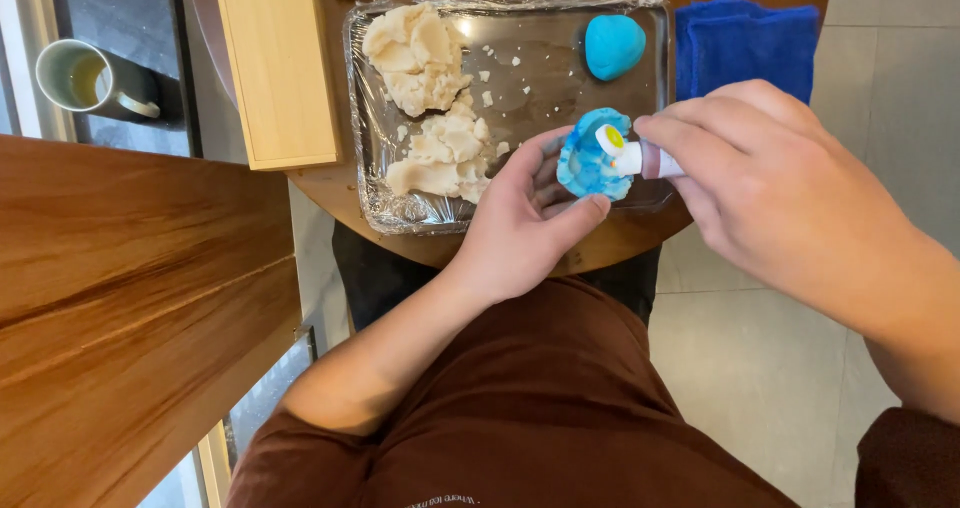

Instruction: A person is kneading a small piece of dough and adding blue food coloring to it, then mixing it until the color is uniform.

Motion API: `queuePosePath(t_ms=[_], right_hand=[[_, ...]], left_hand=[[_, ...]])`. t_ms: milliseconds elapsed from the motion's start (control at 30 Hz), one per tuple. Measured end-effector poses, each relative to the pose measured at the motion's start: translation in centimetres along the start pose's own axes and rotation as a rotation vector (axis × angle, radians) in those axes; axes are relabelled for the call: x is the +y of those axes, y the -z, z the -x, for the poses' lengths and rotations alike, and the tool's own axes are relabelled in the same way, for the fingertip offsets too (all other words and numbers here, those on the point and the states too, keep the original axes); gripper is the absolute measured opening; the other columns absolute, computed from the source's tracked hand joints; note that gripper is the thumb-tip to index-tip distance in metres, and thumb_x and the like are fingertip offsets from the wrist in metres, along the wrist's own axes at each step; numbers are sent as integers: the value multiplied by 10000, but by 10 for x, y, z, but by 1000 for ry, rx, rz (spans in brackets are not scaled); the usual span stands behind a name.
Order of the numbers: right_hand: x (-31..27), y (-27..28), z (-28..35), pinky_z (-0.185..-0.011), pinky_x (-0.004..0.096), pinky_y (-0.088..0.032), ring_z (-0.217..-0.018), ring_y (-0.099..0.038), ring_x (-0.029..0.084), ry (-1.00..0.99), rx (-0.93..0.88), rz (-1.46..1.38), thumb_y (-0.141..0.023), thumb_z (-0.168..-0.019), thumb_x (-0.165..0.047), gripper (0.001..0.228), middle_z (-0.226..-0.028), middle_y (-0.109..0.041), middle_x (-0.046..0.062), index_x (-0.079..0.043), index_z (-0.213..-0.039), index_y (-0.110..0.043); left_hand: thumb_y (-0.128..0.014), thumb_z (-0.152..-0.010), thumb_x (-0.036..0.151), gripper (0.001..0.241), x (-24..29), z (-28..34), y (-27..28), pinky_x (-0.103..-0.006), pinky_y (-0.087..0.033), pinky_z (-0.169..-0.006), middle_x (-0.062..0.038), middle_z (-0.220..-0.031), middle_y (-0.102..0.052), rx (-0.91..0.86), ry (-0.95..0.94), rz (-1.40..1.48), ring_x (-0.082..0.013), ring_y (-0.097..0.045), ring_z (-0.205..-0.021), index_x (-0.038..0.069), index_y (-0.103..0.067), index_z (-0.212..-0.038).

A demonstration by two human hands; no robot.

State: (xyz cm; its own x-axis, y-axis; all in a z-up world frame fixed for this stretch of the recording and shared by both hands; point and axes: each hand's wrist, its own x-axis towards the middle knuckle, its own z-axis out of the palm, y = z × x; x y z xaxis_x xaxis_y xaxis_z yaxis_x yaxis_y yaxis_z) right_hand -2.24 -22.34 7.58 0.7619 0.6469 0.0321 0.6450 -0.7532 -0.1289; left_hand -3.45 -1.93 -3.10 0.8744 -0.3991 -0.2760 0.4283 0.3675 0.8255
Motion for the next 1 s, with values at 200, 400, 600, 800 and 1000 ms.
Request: queuePosePath(t_ms=[200, 400, 600, 800, 1000], right_hand=[[2, -3, 1, -1005, 424, -536, -1098, -639, 330, 31, 24, 115, -706, -934, 76, 401, -1227, -700, 91, -22, -1323, -687], [1, -1, -1, -1020, 415, -540, -1093, -642, 327, 50, 36, 123, -714, -960, 72, 369, -1221, -706, 94, 0, -1321, -697], [4, -1, 1, -1016, 419, -550, -1079, -647, 332, 60, 48, 121, -738, -944, 83, 387, -1224, -714, 109, 16, -1324, -705], [5, 0, 2, -1017, 412, -547, -1083, -645, 333, 59, 51, 130, -737, -958, 79, 377, -1224, -710, 107, 18, -1329, -703], [4, 1, 2, -1033, 412, -544, -1079, -649, 332, 60, 59, 127, -728, -977, 77, 353, -1227, -712, 104, 21, -1325, -707]], left_hand=[[-728, -868, 123, 621, 3, 2, 1, -319, -570, -1061, -132, -1321, -648, 6, 10, 1, -190, -659, -1158, 37, -482, -1432], [-726, -868, 133, 619, 6, 3, 0, -319, -583, -1047, -128, -1310, -657, -2, 19, -12, -191, -669, -1152, 39, -488, -1431], [-726, -874, 126, 611, 5, 3, 0, -303, -581, -1033, -118, -1295, -662, -2, 22, -7, -175, -668, -1118, 40, -493, -1433], [-733, -871, 137, 614, 5, 3, -1, -299, -576, -1034, -114, -1277, -660, -3, 20, -9, -171, -661, -1111, 41, -496, -1429], [-730, -876, 138, 601, 7, 4, 0, -304, -576, -1044, -111, -1282, -662, -10, 11, -21, -175, -666, -1121, 44, -502, -1423]])
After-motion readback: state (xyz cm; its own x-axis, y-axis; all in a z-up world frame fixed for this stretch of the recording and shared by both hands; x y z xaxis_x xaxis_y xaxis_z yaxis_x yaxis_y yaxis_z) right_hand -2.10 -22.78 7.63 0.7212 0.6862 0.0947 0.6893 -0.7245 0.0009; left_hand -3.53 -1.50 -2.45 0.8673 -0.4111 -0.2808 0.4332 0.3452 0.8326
